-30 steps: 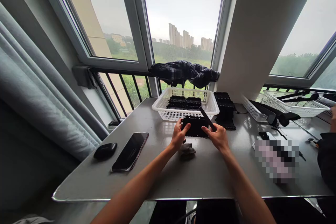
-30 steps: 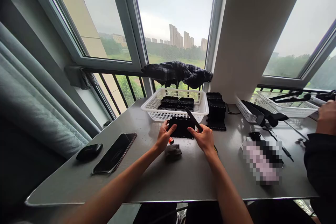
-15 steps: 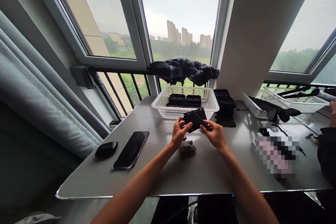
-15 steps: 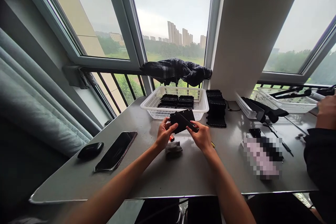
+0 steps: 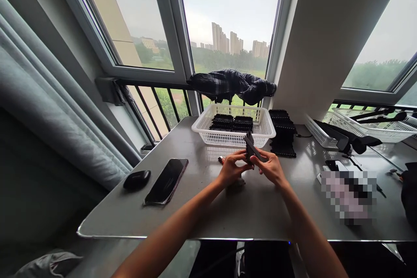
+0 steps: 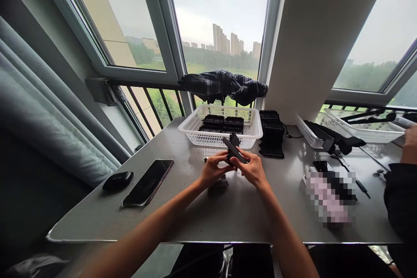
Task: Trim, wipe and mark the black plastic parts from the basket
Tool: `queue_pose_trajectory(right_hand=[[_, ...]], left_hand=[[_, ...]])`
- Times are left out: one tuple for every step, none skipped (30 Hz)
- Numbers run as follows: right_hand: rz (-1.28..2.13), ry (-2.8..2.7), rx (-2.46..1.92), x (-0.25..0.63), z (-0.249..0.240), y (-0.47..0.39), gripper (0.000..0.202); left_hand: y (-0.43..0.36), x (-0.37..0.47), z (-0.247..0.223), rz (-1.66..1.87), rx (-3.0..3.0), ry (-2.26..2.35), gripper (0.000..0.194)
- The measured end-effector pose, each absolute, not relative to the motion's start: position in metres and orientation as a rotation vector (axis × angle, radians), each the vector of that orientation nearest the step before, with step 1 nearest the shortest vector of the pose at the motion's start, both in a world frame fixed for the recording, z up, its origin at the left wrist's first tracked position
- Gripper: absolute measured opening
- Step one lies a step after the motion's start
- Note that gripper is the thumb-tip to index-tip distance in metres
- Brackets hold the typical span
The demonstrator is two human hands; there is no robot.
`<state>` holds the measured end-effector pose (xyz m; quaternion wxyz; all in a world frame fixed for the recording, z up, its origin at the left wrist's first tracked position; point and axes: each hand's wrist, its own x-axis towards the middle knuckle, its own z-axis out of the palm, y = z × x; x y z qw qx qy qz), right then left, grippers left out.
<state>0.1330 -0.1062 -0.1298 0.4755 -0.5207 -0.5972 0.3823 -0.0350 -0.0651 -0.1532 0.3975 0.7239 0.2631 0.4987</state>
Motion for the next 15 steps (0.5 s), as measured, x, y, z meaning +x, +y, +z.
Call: queue_pose_trajectory(right_hand=[[0.965, -1.438, -1.258, 0.133, -0.130, -0.106, 0.073], [0.992, -1.419, -1.242, 0.133, -0.130, -0.105, 0.074], [1.016, -1.402, -1.227, 0.133, -0.130, -0.104, 0.074], [1.038, -1.389, -1.213, 0.133, -0.130, -0.104, 0.074], [1.060, -1.375, -1.203, 0.134, -0.130, -0.103, 0.072], [1.078, -1.359, -1.198, 0.134, -0.130, -0.103, 0.070], [1.095, -1.341, -1.198, 0.134, -0.130, -0.102, 0.069], [1.113, -1.327, -1.198, 0.134, -0.130, -0.102, 0.069], [1.133, -1.324, -1.193, 0.134, -0.130, -0.102, 0.069], [1.160, -1.335, -1.182, 0.134, -0.130, -0.102, 0.069], [1.189, -1.361, -1.168, 0.133, -0.130, -0.102, 0.068], [1.219, -1.395, -1.153, 0.132, -0.129, -0.103, 0.067], [1.247, -1.431, -1.143, 0.132, -0.129, -0.104, 0.064], [1.268, -1.464, -1.139, 0.131, -0.128, -0.105, 0.062], [1.278, -1.491, -1.140, 0.130, -0.127, -0.106, 0.059]], left_hand=[[-0.066, -0.035, -0.153, 1.279, 1.877, 0.678, 0.013], [-0.066, -0.036, -0.153, 1.296, 1.897, 0.672, 0.012], [-0.066, -0.036, -0.153, 1.304, 1.912, 0.654, 0.012], [-0.065, -0.037, -0.154, 1.299, 1.928, 0.632, 0.012], [-0.063, -0.038, -0.155, 1.293, 1.938, 0.615, 0.012], [-0.061, -0.039, -0.156, 1.296, 1.934, 0.610, 0.014], [-0.058, -0.040, -0.157, 1.322, 1.911, 0.623, 0.019], [-0.056, -0.041, -0.157, 1.373, 1.872, 0.654, 0.027], [-0.053, -0.042, -0.157, 1.441, 1.824, 0.694, 0.039], [-0.051, -0.043, -0.156, 1.516, 1.777, 0.731, 0.053], [-0.050, -0.044, -0.156, 1.581, 1.747, 0.756, 0.068], [-0.049, -0.044, -0.156, 1.619, 1.739, 0.764, 0.082], [-0.048, -0.044, -0.155, 1.623, 1.749, 0.753, 0.093], [-0.049, -0.044, -0.156, 1.607, 1.763, 0.730, 0.101], [-0.049, -0.043, -0.156, 1.585, 1.772, 0.705, 0.106]])
